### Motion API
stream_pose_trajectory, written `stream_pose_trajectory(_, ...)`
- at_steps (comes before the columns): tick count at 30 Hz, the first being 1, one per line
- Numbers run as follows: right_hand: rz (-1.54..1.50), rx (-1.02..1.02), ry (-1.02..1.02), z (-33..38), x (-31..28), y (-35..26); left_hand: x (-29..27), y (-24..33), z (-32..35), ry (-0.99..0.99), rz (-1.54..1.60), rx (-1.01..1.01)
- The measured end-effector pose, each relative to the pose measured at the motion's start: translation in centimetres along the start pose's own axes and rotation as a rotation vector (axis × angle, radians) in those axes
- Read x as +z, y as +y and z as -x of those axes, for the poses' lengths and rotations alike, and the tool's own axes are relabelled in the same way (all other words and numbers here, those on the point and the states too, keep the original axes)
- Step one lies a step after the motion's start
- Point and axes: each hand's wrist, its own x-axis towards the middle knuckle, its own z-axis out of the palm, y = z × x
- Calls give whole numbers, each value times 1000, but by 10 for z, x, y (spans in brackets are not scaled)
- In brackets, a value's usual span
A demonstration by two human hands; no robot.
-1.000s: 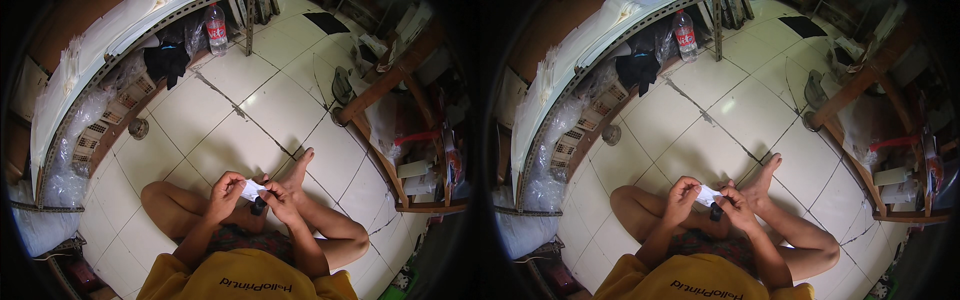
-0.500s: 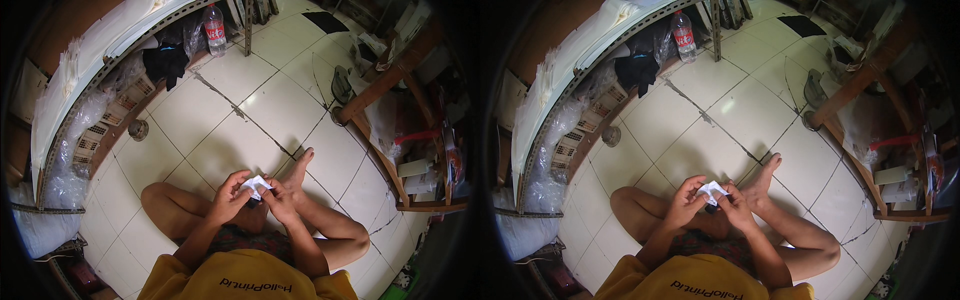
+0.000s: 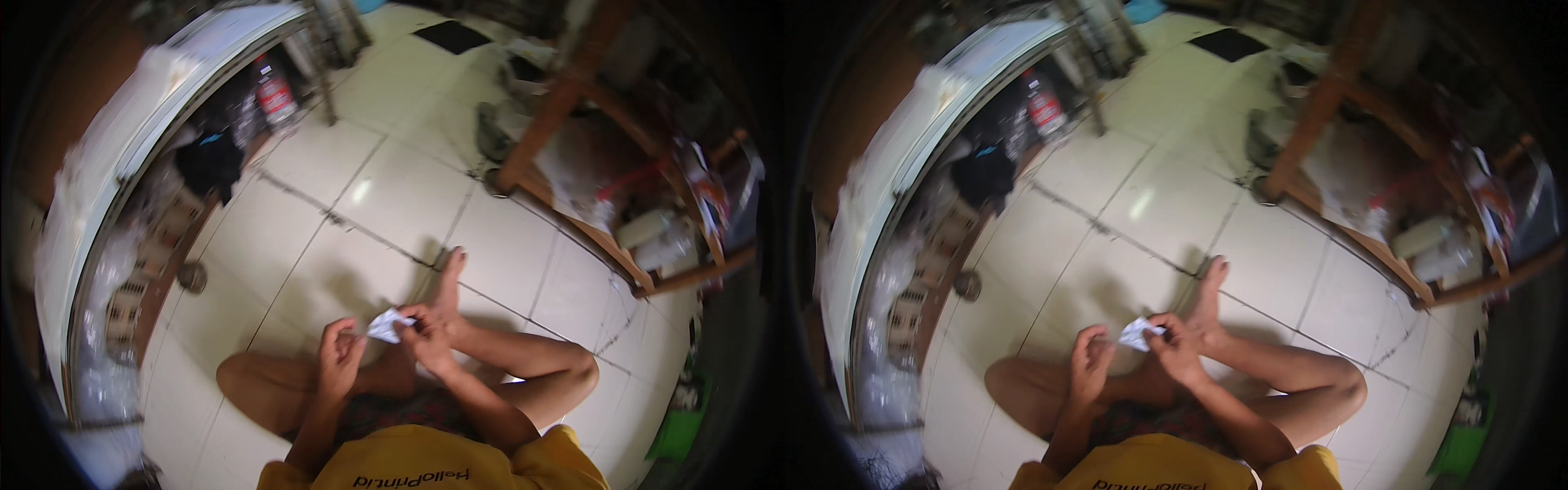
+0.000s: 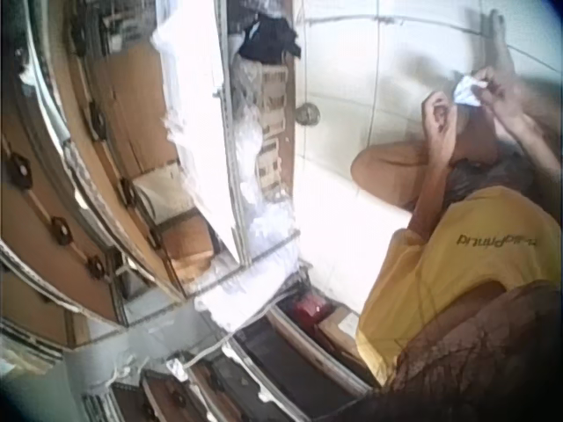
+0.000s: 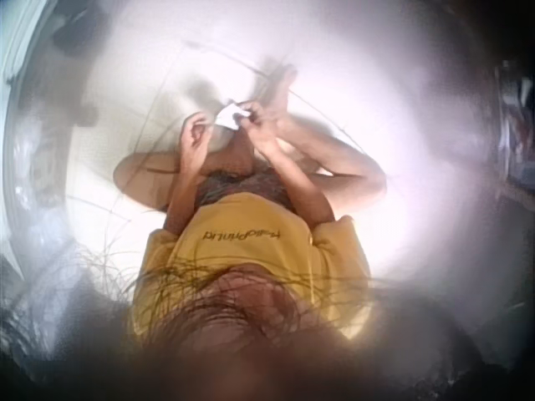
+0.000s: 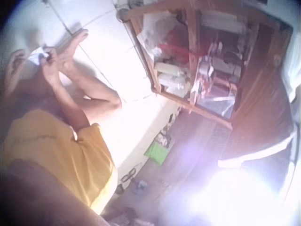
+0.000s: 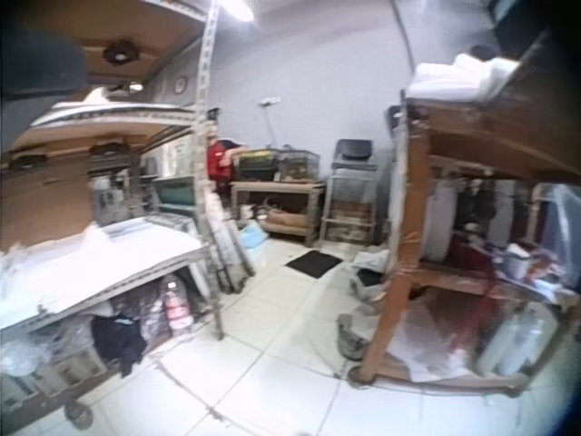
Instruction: The person sits on the floor and wipes a white sheet with a cloth. They repeatedly pick up a spray bottle, apply liquid to the cloth, and wipe the sheet. The person handles multiple sheets, placing them on a nearby shelf after cleaning.
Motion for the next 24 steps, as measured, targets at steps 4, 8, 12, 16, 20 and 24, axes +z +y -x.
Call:
stream_pose_trajectory(4, 83, -75, -76, 3, 14, 6, 10, 2, 5, -40, 12, -112)
stream_pose_trajectory(8, 266, -143, -144, 9, 12, 13, 12, -20, 5, -129, -146, -142)
stream_pose_trajectory(12, 237, -83, -161, 11, 0, 21, 9, -37, 7, -157, -17, -206)
stream_pose_trajectory(16, -21, 20, -163, 12, -4, 20, 15, -26, 5, -168, 162, -293)
stream_pose_trajectory(20, -80, 59, -140, 12, -3, 11, 20, -24, 1, -120, 228, -231)
stream_pose_trajectory(24, -14, 124, -237, 15, -4, 3, 14, -30, -4, -46, 209, -184)
